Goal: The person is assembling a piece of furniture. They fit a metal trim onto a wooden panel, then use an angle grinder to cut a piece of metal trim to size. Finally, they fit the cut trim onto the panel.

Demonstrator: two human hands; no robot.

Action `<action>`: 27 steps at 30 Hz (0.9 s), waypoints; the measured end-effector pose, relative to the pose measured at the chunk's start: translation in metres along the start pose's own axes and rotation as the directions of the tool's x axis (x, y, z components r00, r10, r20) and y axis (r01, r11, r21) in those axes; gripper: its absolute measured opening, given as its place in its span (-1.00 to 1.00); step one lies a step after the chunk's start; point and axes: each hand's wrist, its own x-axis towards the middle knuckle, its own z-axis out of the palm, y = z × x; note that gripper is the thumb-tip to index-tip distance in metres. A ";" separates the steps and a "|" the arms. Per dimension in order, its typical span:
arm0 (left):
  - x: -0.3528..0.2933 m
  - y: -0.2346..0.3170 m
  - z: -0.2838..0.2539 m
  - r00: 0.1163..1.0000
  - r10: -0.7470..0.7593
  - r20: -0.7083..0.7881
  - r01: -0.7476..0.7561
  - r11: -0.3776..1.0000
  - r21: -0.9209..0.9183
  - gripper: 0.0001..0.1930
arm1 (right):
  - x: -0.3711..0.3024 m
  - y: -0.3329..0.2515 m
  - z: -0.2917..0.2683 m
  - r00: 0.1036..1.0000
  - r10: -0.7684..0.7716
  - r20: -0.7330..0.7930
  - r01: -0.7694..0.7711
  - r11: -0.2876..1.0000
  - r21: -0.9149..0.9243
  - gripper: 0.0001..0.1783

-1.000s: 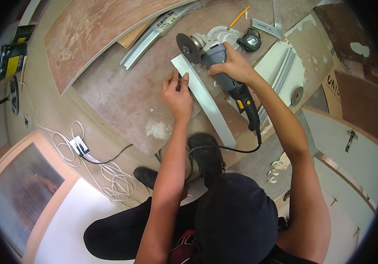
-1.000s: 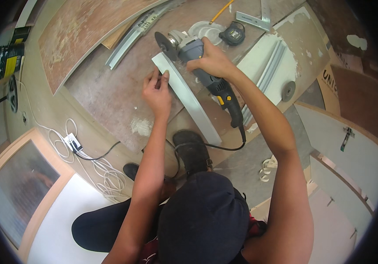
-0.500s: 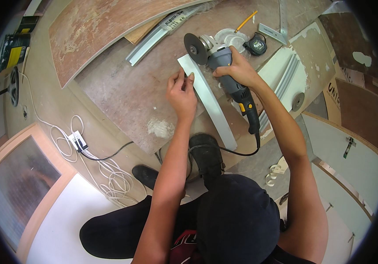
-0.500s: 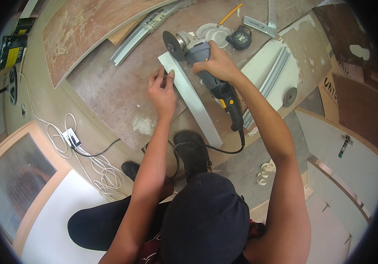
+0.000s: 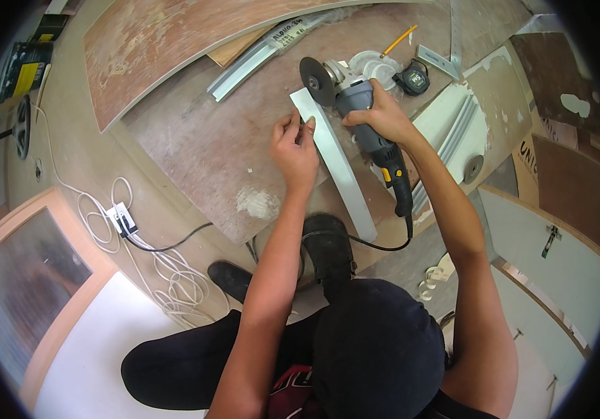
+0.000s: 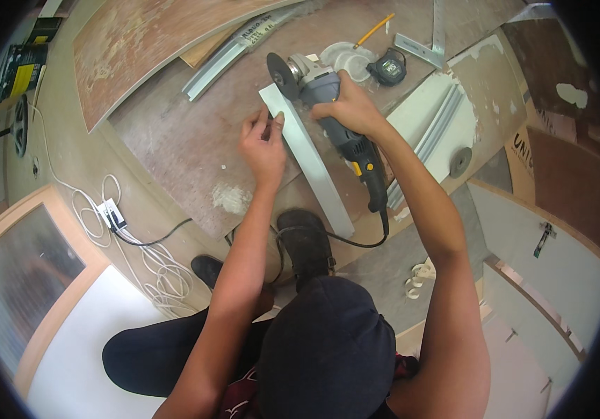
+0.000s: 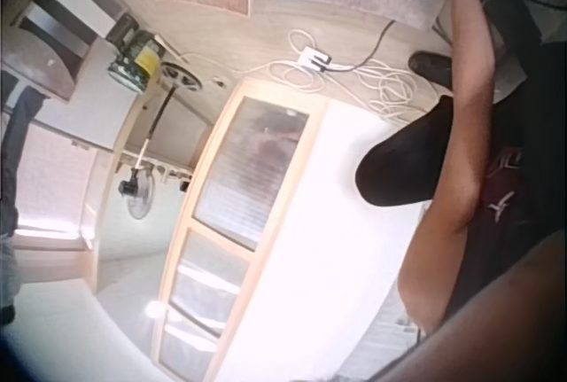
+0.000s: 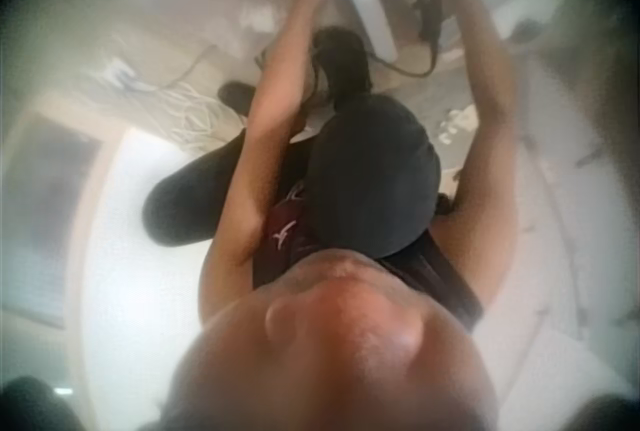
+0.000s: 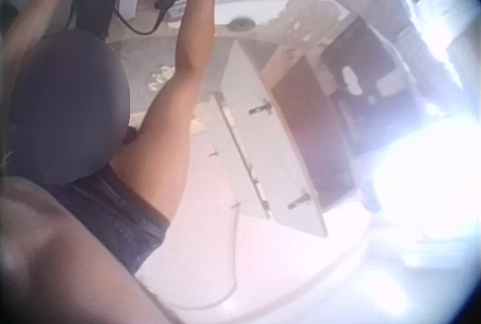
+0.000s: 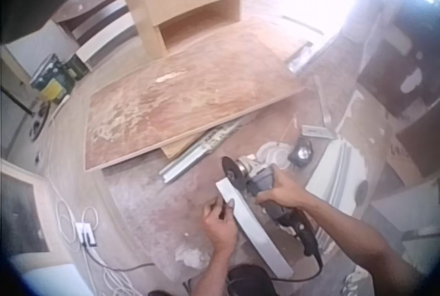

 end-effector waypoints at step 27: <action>-0.007 -0.001 -0.017 0.999 -0.019 -0.043 0.014 0.993 -0.114 -0.59 | -0.007 -0.006 0.020 0.999 0.032 -0.030 -0.033 0.999 -0.029 -0.08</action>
